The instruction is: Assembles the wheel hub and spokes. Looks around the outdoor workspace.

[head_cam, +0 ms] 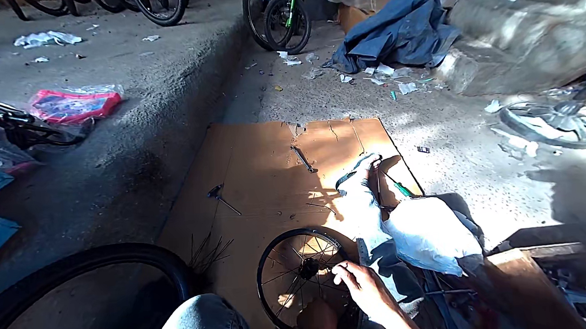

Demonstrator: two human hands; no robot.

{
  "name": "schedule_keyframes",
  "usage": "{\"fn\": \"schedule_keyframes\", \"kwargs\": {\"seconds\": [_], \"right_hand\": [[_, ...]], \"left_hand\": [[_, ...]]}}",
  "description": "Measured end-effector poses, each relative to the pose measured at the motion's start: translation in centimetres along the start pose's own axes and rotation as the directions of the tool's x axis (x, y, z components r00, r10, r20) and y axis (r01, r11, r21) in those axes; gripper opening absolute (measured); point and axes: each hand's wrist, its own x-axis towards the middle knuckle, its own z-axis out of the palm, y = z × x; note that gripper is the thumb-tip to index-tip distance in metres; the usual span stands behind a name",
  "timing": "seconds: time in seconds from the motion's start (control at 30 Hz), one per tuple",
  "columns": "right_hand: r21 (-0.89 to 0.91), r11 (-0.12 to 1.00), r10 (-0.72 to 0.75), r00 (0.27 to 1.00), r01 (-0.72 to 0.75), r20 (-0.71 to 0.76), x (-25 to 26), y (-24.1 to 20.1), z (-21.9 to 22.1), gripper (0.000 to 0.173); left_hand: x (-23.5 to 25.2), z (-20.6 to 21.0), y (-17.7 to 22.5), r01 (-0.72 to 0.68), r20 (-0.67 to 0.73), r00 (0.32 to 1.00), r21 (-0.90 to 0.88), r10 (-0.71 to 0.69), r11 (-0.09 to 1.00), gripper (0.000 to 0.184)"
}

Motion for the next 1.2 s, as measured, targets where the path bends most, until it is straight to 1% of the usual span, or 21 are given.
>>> {"fn": "schedule_keyframes", "kwargs": {"seconds": [0.1,0.23,0.33,0.47,0.57,0.63,0.77,0.9,1.03,1.2], "right_hand": [[-0.021,1.0,0.019,1.0,-0.019,0.005,2.0,-0.2,1.1,0.037],[-0.104,0.992,0.073,0.997,-0.07,0.031,4.0,-1.1,2.1,0.044],[-0.174,0.98,0.104,0.993,-0.092,0.063,5.1,-1.4,2.4,0.048],[-0.184,0.98,0.09,0.994,-0.077,0.064,5.7,-1.4,2.7,0.047],[-0.198,0.977,0.091,0.992,-0.073,0.084,6.0,-1.3,2.8,0.047],[-0.213,0.974,0.096,0.991,-0.075,0.093,6.1,-1.3,2.7,0.047],[-0.239,0.97,0.072,0.988,-0.039,0.133,6.0,-1.2,2.7,0.05],[-0.266,0.963,0.094,0.983,-0.05,0.159,6.3,-2.6,2.4,0.049],[-0.287,0.954,0.137,0.978,-0.087,0.157,7.3,-3.3,2.4,0.047],[-0.312,0.948,0.116,0.982,-0.064,0.151,7.6,-3.7,2.7,0.049]], "left_hand": [[0.1,-0.4,0.0,-0.006,0.017,1.0,0.008,0.006,1.0,0.052],[-1.3,-1.9,0.1,-0.019,0.053,0.998,-0.014,0.02,1.0,0.055],[-0.2,-1.0,-0.1,-0.016,0.023,1.0,-0.012,0.017,1.0,0.055],[-0.9,-2.0,0.1,-0.023,0.069,0.997,-0.002,0.023,1.0,0.053],[-0.5,-1.5,0.1,-0.02,0.048,0.999,-0.001,0.02,1.0,0.049],[0.0,-1.0,0.0,-0.019,0.046,0.999,0.011,0.018,1.0,0.049],[0.7,-0.1,-0.2,-0.014,0.001,1.0,0.009,0.014,1.0,0.047],[-1.9,-2.8,0.4,-0.031,0.09,0.996,0.044,0.027,0.999,0.052],[-0.8,-1.8,0.3,-0.032,0.068,0.997,0.038,0.029,0.999,0.052],[-0.6,-1.5,0.1,-0.035,0.043,0.999,0.042,0.033,0.999,0.053]]}}
